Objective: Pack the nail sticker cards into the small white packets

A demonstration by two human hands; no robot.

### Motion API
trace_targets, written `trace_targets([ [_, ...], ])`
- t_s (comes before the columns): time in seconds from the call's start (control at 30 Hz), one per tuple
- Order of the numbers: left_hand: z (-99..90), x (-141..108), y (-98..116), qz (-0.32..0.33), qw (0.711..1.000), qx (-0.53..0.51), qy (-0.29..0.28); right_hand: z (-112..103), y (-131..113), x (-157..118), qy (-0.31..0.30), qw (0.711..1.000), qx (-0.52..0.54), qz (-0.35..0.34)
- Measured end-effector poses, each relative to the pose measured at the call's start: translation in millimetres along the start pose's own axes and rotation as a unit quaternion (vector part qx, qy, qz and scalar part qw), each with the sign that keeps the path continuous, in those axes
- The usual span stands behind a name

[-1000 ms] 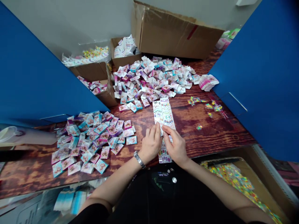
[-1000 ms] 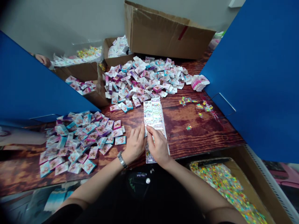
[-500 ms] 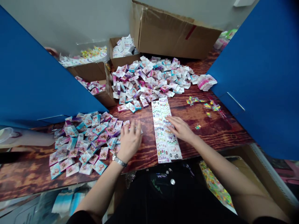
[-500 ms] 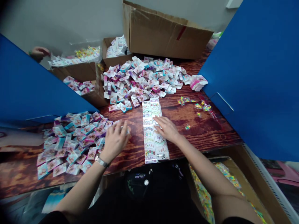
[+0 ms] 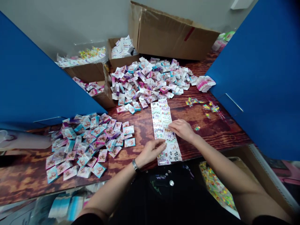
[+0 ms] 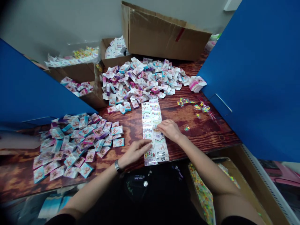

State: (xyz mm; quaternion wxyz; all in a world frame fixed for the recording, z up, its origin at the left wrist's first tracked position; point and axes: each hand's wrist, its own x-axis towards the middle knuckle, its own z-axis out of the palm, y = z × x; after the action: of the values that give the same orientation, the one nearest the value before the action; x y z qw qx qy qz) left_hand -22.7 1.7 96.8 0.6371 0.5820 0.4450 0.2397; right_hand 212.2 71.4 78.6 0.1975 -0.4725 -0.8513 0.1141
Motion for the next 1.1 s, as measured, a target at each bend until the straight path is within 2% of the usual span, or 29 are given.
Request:
trace_targets([
  [0.03, 5.9, 3, 2, -0.058, 0.991, -0.119, -0.033, -8, -12, -4, 0.006, 1.000, 0.026, 0.000],
  [0.1, 12.9, 10, 6, -0.130, 0.937, -0.318, -0.054, -27, -38, -12, -0.014, 0.994, 0.106, -0.028],
  [0.17, 14.0, 19, 10, -0.141, 0.893, -0.428, -0.015, -43, -63, -21, -0.068, 0.977, 0.190, -0.073],
  [0.2, 13.1, 23, 12, -0.132, 0.883, -0.450, 0.014, -48, -73, -25, -0.091, 0.968, 0.219, -0.083],
  [0.27, 10.7, 27, 15, -0.106, 0.885, -0.449, 0.067, -53, -85, -28, -0.085, 0.964, 0.245, -0.059],
  [0.33, 9.4, 27, 17, -0.078, 0.904, -0.413, 0.082, -51, -85, -27, -0.013, 0.972, 0.232, 0.019],
  [0.43, 9.9, 19, 17, -0.017, 0.939, -0.339, 0.057, -43, -74, -18, 0.107, 0.971, 0.183, 0.114],
  [0.5, 10.0, 13, 17, 0.023, 0.962, -0.272, 0.029, -37, -70, -13, 0.153, 0.968, 0.156, 0.119],
  [0.57, 8.8, 11, 16, 0.038, 0.975, -0.219, 0.007, -32, -71, -12, 0.175, 0.971, 0.133, 0.093],
  [0.63, 6.1, 11, 15, 0.026, 0.972, -0.235, 0.011, -27, -76, -16, 0.160, 0.981, 0.099, 0.038],
  [0.73, -0.6, 14, 15, -0.013, 0.941, -0.336, 0.042, -19, -83, -27, 0.080, 0.994, 0.033, -0.067],
  [0.83, -7.4, 14, 18, -0.036, 0.915, -0.400, 0.032, -11, -84, -34, 0.047, 0.992, -0.017, -0.118],
  [0.9, -9.5, 13, 20, -0.042, 0.911, -0.410, 0.024, -9, -81, -34, 0.053, 0.991, -0.016, -0.123],
  [0.97, -9.5, 11, 22, -0.048, 0.920, -0.387, 0.030, -9, -79, -32, 0.047, 0.992, 0.022, -0.112],
  [1.1, -6.2, 8, 19, -0.011, 0.969, -0.247, 0.009, -11, -80, -24, 0.047, 0.988, 0.147, -0.026],
])
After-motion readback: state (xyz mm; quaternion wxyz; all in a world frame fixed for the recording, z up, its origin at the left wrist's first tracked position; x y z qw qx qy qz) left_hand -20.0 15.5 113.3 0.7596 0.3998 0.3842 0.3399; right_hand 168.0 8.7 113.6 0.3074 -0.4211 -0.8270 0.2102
